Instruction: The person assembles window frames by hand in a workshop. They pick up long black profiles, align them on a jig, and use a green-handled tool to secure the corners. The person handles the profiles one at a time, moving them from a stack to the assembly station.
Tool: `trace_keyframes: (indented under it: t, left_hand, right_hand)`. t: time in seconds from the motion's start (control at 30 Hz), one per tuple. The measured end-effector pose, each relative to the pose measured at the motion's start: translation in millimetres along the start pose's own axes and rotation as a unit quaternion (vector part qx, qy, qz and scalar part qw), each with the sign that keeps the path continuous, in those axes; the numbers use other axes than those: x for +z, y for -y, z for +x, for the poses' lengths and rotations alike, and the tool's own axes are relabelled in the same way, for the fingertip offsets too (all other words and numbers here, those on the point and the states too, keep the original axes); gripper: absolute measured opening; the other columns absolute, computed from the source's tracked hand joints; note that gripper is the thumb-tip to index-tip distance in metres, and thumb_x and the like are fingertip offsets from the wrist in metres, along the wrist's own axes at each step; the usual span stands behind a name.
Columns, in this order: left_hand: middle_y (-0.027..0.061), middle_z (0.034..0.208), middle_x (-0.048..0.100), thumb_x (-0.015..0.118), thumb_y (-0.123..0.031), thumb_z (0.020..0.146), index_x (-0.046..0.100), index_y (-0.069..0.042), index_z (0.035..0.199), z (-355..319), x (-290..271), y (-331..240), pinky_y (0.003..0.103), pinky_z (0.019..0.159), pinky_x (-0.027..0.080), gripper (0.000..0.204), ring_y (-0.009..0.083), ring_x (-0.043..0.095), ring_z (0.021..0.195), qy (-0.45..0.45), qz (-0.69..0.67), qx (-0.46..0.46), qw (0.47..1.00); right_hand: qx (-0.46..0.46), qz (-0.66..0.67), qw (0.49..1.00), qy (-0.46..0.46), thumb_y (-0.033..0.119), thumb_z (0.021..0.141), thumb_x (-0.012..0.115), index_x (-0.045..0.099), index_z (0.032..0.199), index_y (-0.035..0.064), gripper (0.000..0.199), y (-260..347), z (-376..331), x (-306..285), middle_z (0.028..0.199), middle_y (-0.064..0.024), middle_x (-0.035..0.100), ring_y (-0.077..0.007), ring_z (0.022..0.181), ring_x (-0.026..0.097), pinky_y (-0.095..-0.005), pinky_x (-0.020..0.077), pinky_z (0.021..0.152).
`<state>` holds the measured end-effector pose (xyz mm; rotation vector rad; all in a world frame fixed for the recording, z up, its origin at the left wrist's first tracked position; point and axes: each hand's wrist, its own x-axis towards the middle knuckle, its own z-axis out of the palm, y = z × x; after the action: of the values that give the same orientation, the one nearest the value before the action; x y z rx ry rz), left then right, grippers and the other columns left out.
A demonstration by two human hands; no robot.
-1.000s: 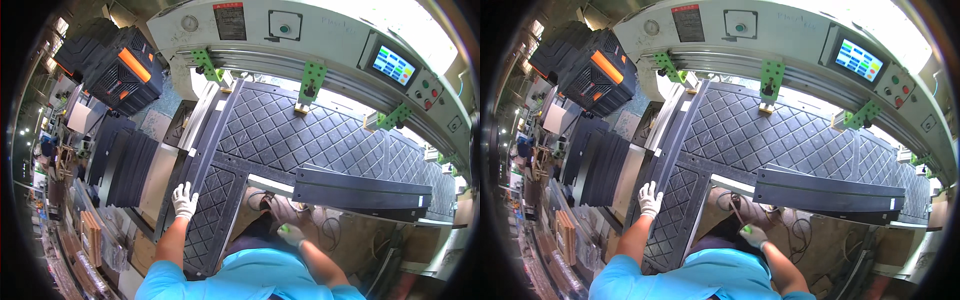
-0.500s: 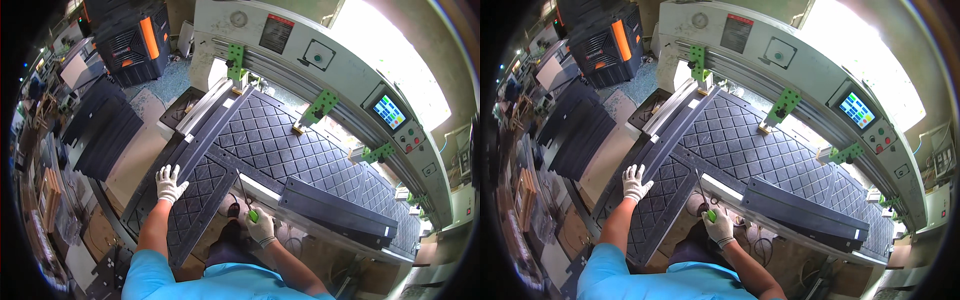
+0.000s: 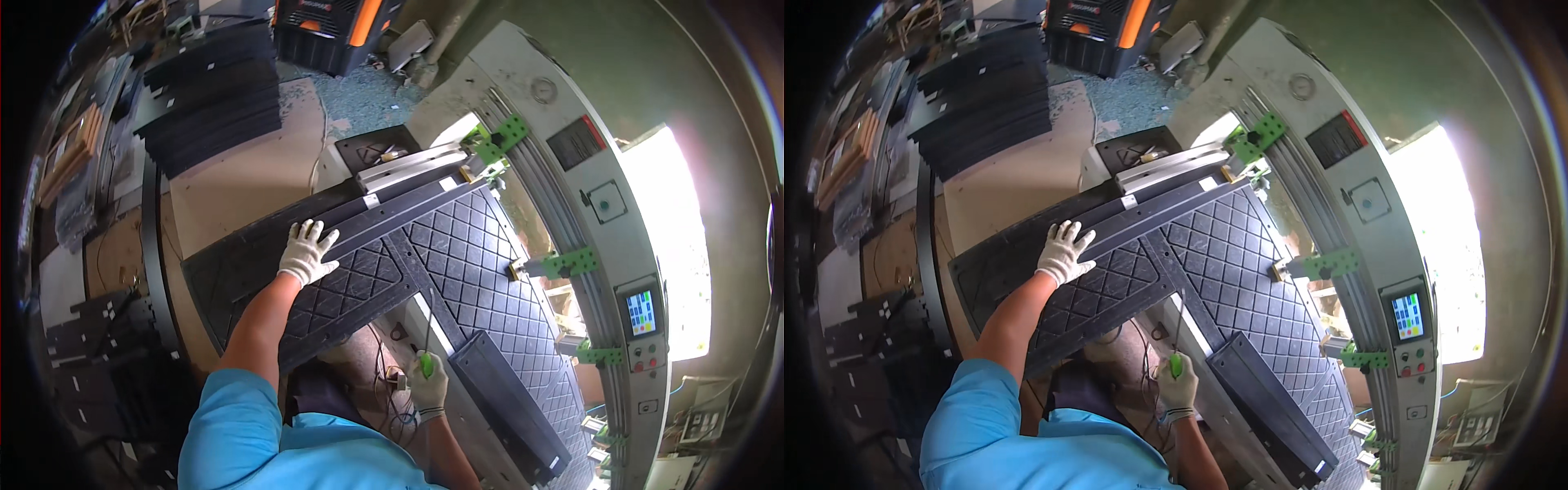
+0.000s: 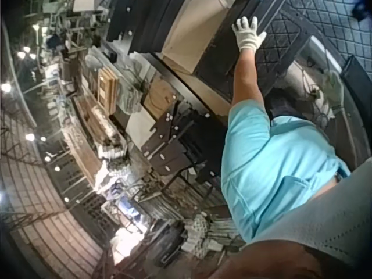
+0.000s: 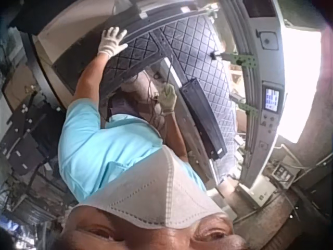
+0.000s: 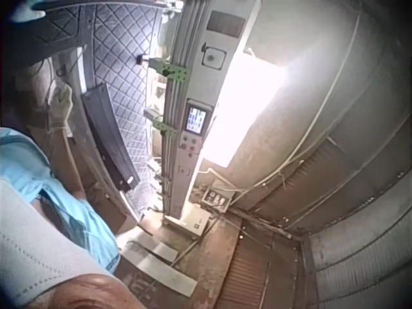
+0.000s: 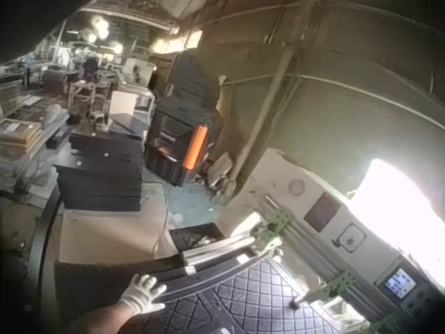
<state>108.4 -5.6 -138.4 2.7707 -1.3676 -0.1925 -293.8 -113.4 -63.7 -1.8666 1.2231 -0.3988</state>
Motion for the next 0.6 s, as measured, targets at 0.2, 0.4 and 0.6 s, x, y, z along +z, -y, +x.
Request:
trace_keyframes:
  t: [0.2,0.4,0.6]
  left_hand:
    - [0.0186,0.175,0.036,0.058,-0.070,0.101,0.033,-0.030,0.173,-2,0,10,0.065,0.133,0.016,0.087,0.0422,0.029,0.163,0.010,-0.019,0.003,1.000]
    - [0.0173,0.176,0.036,0.060,-0.070,0.099,0.035,-0.031,0.173,1,5,12,0.063,0.134,0.017,0.087,0.0410,0.028,0.164,0.003,-0.036,0.008,0.999]
    - [0.0180,0.175,0.036,0.062,-0.069,0.099,0.036,-0.031,0.172,3,11,17,0.065,0.133,0.019,0.087,0.0422,0.030,0.163,-0.009,-0.048,0.009,0.999]
  right_hand:
    - [-0.061,-0.063,0.996,-0.026,0.027,0.100,0.078,0.073,0.117,0.0016,0.032,38,13,8,0.096,-0.0184,0.079,-0.0282,0.089,0.080,-0.0395,0.0601,0.081]
    - [-0.061,-0.108,0.992,-0.007,0.027,0.100,0.077,0.073,0.113,0.0021,0.028,69,16,25,0.092,-0.0174,0.076,-0.0275,0.084,0.076,-0.0395,0.0584,0.078]
    - [-0.068,-0.115,0.985,-0.105,0.023,0.101,0.075,0.071,0.106,0.0016,0.022,71,58,26,0.084,-0.0120,0.072,-0.0216,0.075,0.069,-0.0379,0.0554,0.073]
